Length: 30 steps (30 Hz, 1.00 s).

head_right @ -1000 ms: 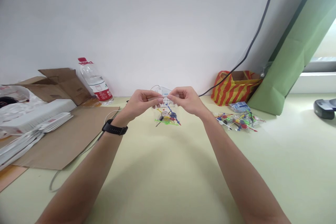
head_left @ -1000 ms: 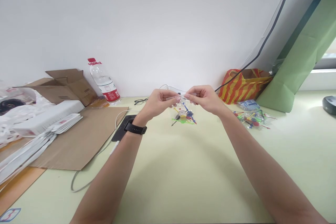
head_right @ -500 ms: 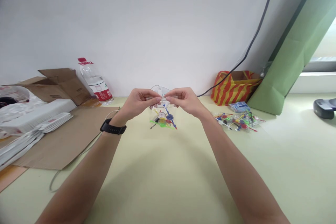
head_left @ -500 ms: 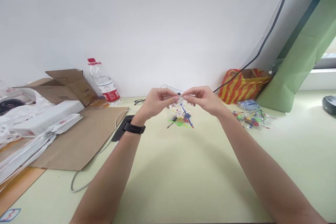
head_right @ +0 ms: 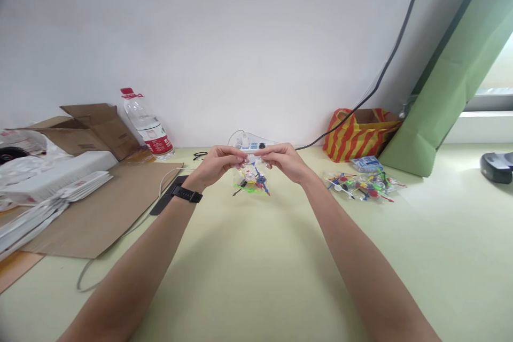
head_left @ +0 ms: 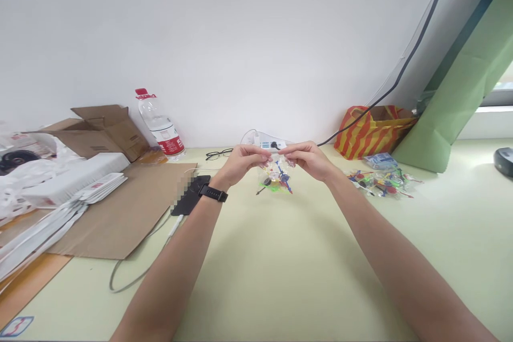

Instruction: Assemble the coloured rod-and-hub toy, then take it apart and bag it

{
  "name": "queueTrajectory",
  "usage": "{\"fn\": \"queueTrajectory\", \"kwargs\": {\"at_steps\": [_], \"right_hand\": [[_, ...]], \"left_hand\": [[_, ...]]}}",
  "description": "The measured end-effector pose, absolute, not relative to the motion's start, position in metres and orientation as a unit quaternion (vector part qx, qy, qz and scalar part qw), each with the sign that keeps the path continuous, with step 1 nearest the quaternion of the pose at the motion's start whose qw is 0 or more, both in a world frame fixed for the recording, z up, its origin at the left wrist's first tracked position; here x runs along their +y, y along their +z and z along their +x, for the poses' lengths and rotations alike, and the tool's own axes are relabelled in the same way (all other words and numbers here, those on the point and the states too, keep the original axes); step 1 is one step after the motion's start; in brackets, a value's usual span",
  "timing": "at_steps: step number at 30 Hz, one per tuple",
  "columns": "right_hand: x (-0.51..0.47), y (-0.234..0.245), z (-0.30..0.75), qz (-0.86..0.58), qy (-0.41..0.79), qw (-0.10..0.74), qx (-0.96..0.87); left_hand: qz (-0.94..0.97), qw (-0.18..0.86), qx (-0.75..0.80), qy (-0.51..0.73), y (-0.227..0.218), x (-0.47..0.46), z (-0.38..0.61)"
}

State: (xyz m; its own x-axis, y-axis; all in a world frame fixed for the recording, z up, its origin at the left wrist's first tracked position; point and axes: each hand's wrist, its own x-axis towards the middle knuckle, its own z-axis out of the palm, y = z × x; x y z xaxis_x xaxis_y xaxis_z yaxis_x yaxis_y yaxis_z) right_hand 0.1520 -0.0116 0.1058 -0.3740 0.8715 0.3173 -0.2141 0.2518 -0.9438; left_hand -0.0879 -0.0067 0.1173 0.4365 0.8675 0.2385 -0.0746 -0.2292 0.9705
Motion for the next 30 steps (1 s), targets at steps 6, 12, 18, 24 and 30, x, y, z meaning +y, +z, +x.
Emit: {"fn": "queueTrajectory", "kwargs": {"at_steps": [6, 12, 18, 24, 30], "right_hand": [[-0.012, 0.109, 0.157, -0.256, 0.490, 0.486, -0.677], [-0.018, 0.115, 0.155, -0.290, 0.446, 0.432, -0.728], [-0.016, 0.111, 0.150, -0.328, 0.389, 0.427, -0.747], [-0.012, 0.111, 0.155, -0.340, 0.376, 0.425, -0.749], [-0.012, 0.111, 0.155, -0.339, 0.384, 0.429, -0.744]], "left_hand": [[0.692, 0.498, 0.307, 0.422, 0.118, -0.006, -0.088], [0.716, 0.462, 0.309, 0.423, 0.121, -0.010, -0.085], [0.748, 0.411, 0.340, 0.396, 0.127, -0.016, -0.083], [0.760, 0.372, 0.376, 0.377, 0.130, -0.013, -0.090], [0.770, 0.384, 0.357, 0.363, 0.135, -0.014, -0.095]]}}
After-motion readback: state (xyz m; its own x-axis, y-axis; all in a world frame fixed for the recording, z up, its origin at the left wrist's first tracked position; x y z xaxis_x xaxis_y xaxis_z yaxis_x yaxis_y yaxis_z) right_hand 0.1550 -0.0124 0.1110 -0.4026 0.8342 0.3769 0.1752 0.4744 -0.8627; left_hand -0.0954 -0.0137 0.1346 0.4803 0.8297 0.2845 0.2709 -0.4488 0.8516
